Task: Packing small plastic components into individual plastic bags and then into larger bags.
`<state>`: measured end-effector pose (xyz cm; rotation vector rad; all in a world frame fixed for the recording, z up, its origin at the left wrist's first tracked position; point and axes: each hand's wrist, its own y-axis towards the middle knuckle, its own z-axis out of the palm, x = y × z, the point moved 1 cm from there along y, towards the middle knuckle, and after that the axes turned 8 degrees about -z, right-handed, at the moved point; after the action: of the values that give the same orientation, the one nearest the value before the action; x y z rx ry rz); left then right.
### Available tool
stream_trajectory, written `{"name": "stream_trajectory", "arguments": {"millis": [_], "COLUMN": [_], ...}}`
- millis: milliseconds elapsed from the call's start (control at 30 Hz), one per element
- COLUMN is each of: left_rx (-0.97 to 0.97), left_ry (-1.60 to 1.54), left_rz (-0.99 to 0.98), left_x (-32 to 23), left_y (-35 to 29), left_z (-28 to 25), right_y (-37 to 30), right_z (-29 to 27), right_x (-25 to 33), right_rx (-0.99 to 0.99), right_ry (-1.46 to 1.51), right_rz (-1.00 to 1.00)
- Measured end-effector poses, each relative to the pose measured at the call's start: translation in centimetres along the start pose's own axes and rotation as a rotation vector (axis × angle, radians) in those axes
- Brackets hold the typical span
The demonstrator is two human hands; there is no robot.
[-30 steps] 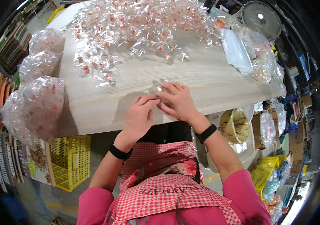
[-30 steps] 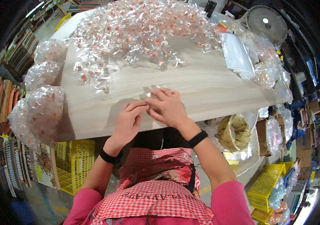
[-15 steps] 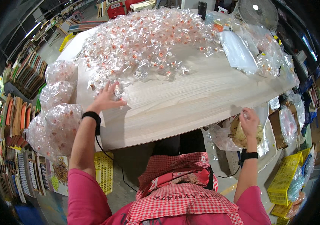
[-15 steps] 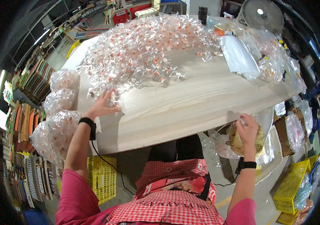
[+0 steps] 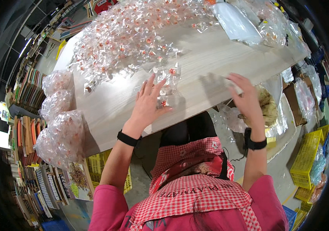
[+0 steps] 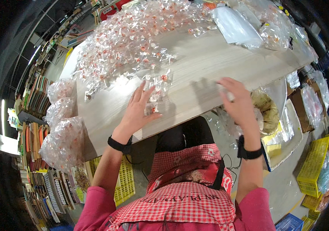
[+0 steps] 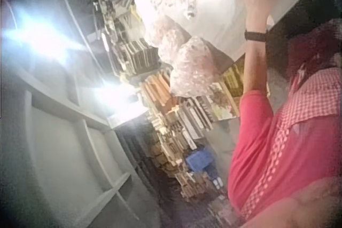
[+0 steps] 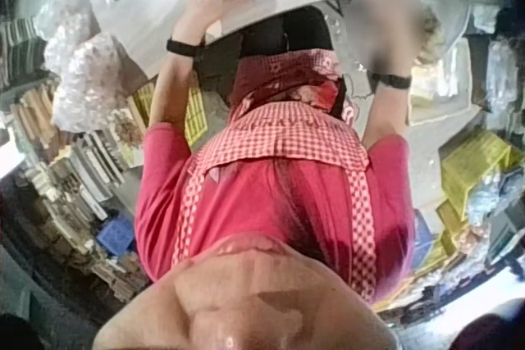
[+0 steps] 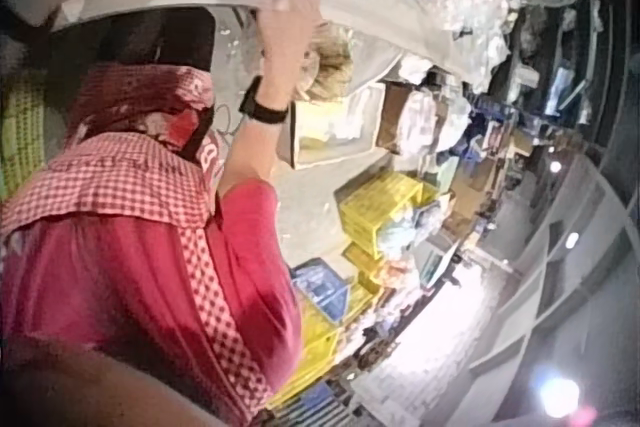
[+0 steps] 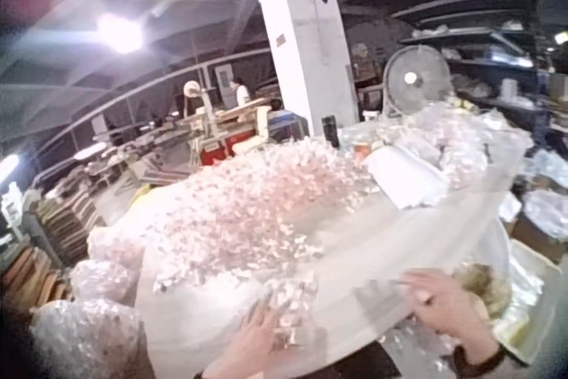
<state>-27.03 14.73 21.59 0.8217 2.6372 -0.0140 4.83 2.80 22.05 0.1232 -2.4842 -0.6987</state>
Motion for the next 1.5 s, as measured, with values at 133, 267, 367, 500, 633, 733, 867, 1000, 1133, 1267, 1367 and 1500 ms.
{"name": "stream_trajectory", "arguments": {"millis": [133,267,367,500,633,733,867,1000,1133,1267,1367,1500], "left_rx": [-0.109,-0.144,-0.122,-0.137,-0.055,0.002,-0.076,0.042,-0.044,-0.116,-0.096,-0.092], "left_ry": [-0.134,-0.163,-0.080,0.108,0.109,0.122,0.085,0.049,-0.005,0.038,0.058,0.131], "left_rz": [-0.062,-0.137,-0.131,-0.132,-0.150,-0.171,-0.023,0.011,0.080,0.112,0.111,0.074], "left_x": [0.3,2.1,1.0,0.5,0.7,0.5,0.6,1.3,2.0,1.8,1.6,1.3], "left_y": [-1.5,-3.1,-2.8,-3.4,-3.4,-2.8,-1.2,-0.6,0.1,-0.5,-1.1,-1.5], "left_z": [-0.7,-0.8,0.4,1.6,1.2,0.6,0.3,1.1,2.9,3.1,2.5,2.6], "right_y": [6.5,13.0,14.4,14.0,12.8,12.6,12.6,10.7,8.5,8.5,8.1,7.7], "right_z": [4.5,11.1,14.2,15.3,13.8,12.7,12.1,12.1,13.1,12.2,12.0,12.0], "right_x": [2.5,5.7,4.7,2.2,1.0,0.6,-0.1,3.5,5.2,4.8,4.0,2.0], "right_rx": [0.113,0.340,0.588,0.598,0.527,0.475,0.497,0.504,0.487,0.472,0.427,0.376], "right_ry": [0.159,0.144,-0.041,0.115,0.218,0.233,0.242,0.099,-0.225,-0.207,-0.132,-0.016], "right_rz": [-0.295,-0.450,-0.501,-0.503,-0.362,-0.383,-0.392,-0.395,-0.533,-0.540,-0.514,-0.533]}}
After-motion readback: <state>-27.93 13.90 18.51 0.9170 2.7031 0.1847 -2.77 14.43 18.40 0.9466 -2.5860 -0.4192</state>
